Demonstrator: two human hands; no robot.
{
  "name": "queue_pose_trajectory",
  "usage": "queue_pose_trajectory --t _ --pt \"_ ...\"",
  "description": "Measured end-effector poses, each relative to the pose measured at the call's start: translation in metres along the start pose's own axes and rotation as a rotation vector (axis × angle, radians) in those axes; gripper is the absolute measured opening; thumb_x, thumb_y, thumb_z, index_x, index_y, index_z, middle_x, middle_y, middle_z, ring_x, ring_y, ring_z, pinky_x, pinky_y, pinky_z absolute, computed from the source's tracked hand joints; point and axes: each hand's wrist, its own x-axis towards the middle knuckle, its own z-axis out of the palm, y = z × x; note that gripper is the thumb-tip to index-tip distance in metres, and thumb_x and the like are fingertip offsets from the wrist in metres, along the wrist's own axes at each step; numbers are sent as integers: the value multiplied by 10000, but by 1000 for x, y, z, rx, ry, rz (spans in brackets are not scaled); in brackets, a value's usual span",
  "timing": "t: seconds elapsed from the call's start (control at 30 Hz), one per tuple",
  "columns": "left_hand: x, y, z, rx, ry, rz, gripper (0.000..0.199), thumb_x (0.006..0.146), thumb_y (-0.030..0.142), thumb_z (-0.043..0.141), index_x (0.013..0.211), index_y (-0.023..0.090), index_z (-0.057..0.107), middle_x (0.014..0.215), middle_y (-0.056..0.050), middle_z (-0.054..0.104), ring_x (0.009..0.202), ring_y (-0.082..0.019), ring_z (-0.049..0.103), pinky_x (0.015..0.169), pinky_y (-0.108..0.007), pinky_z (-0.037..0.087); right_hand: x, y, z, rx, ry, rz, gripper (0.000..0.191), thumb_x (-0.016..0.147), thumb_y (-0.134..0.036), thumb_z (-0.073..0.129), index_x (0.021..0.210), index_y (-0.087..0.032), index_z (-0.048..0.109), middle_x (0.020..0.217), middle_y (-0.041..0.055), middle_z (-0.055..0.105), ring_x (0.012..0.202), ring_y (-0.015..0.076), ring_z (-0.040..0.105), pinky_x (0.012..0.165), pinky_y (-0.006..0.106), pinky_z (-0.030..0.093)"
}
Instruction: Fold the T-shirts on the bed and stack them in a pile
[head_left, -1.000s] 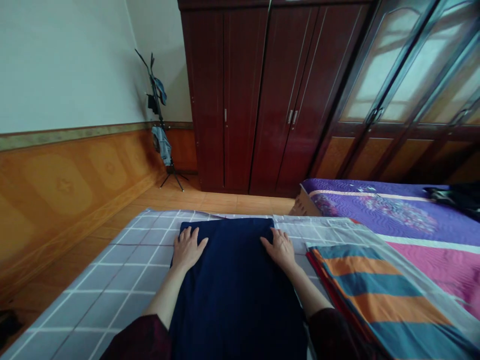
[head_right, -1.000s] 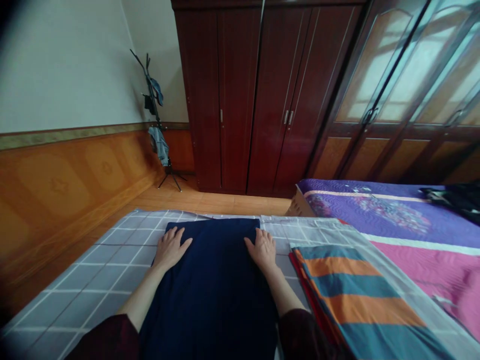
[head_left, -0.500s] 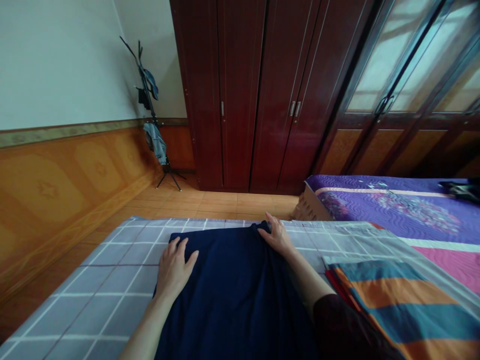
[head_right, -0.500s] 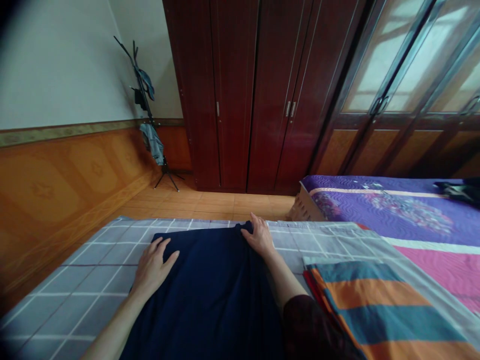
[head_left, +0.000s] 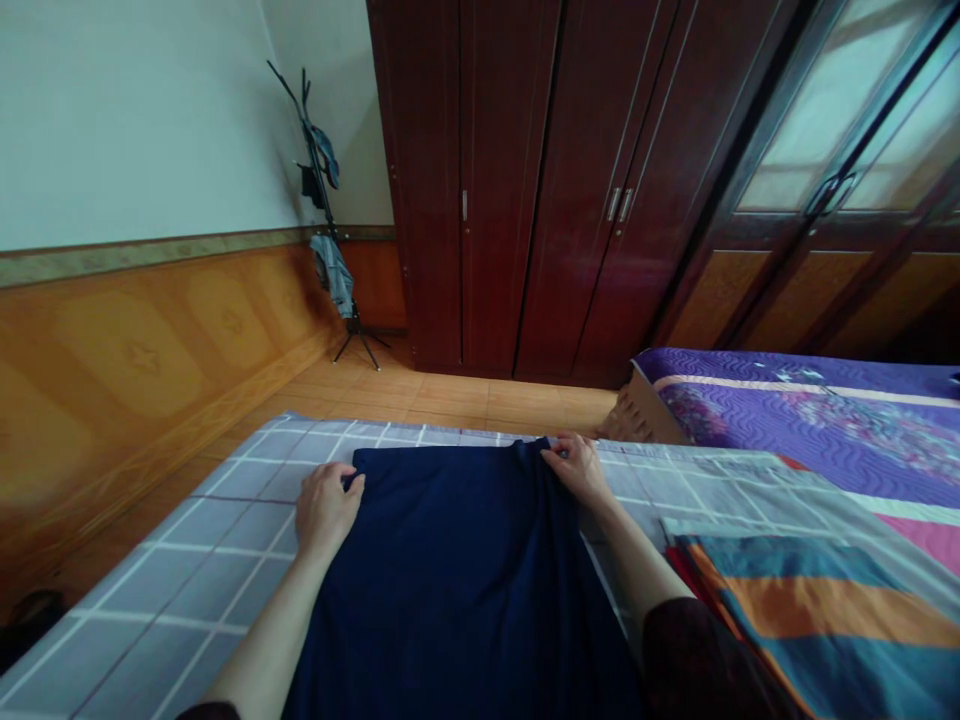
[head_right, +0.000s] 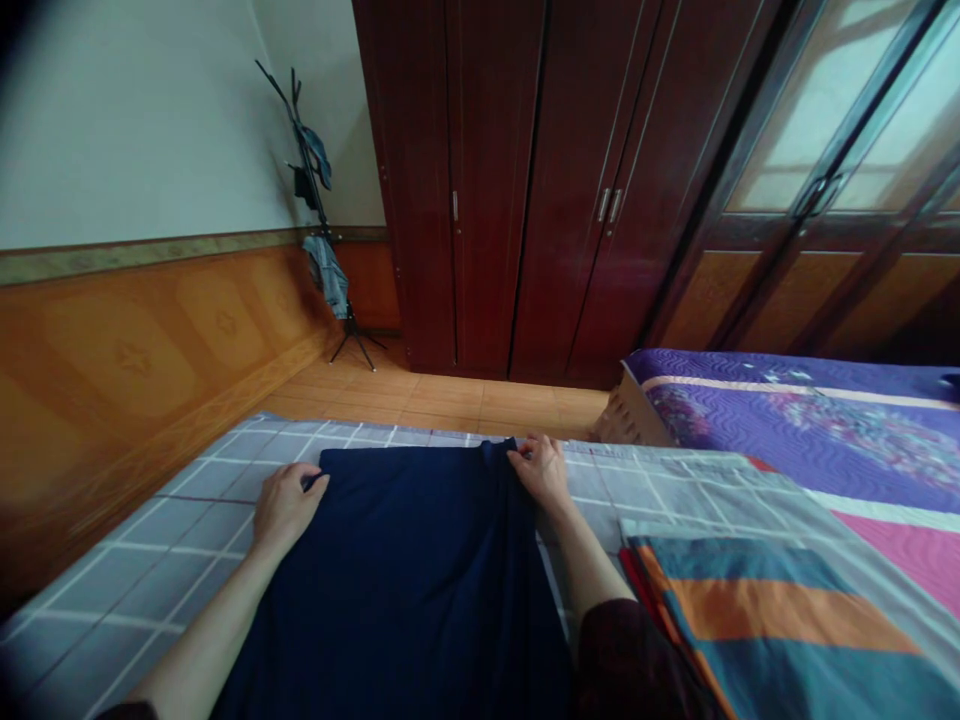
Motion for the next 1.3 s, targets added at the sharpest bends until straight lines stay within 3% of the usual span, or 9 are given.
queue_pose_trajectory --t 0.17,0.33,0.53,0.63,0.8,0.97,1.1,1.3 --pt "19 -3 -8 -49 -40 -154 196 809 324 477 838 233 648 944 -60 679 916 -266 617 686 -319 456 7 7 1 62 17 -11 227 748 -373 534 668 -201 659 994 95 683 999 248 605 900 347 435" --pt "29 -16 -12 -129 -89 -167 221 821 350 459 871 227 636 844 -19 695 787 -202 646 596 -248 425 8 9 5 100 26 -17 217 719 -327 501 656 -203 668 993 106 691 991 261 612 902 356 438" --pt "27 -8 -12 -168 -67 -130 368 770 559 537 888 233 659 953 -53 693 891 -240 633 663 -271 427 9 11 7 119 39 -11 190 676 -317 509 645 -207 661 977 105 693 989 269 613 897 355 443" --pt "28 -6 -9 -173 -32 -126 272 729 449 621 892 235 665 1008 -66 679 937 -254 622 704 -285 425 11 12 7 132 54 5 184 644 -310 517 650 -190 657 932 122 697 955 282 626 865 352 457" --pt "36 -17 1 -262 0 -159 180 792 371 552 855 223 631 880 -47 701 847 -231 653 693 -284 449 11 11 5 162 77 25 192 662 -312 497 649 -198 651 820 107 700 851 273 647 763 342 480" --pt "40 -28 13 -441 -4 -68 264 789 322 543 1011 195 607 987 -69 700 908 -209 656 765 -281 479 7 8 4 169 72 -20 153 654 -307 527 628 -211 644 877 89 696 924 264 627 858 355 451" --pt "40 -30 17 -549 -63 25 392 700 247 577 1085 189 618 1045 -68 691 981 -215 636 838 -294 475 6 8 6 172 68 -12 143 642 -256 532 683 -203 659 960 81 694 944 237 623 877 340 448" --pt "41 -33 15 -565 -112 20 392 678 419 606 974 168 662 948 -70 715 899 -271 650 812 -350 481 2 3 6 164 69 9 129 650 -256 585 728 -208 674 1011 67 683 985 237 602 880 352 436"
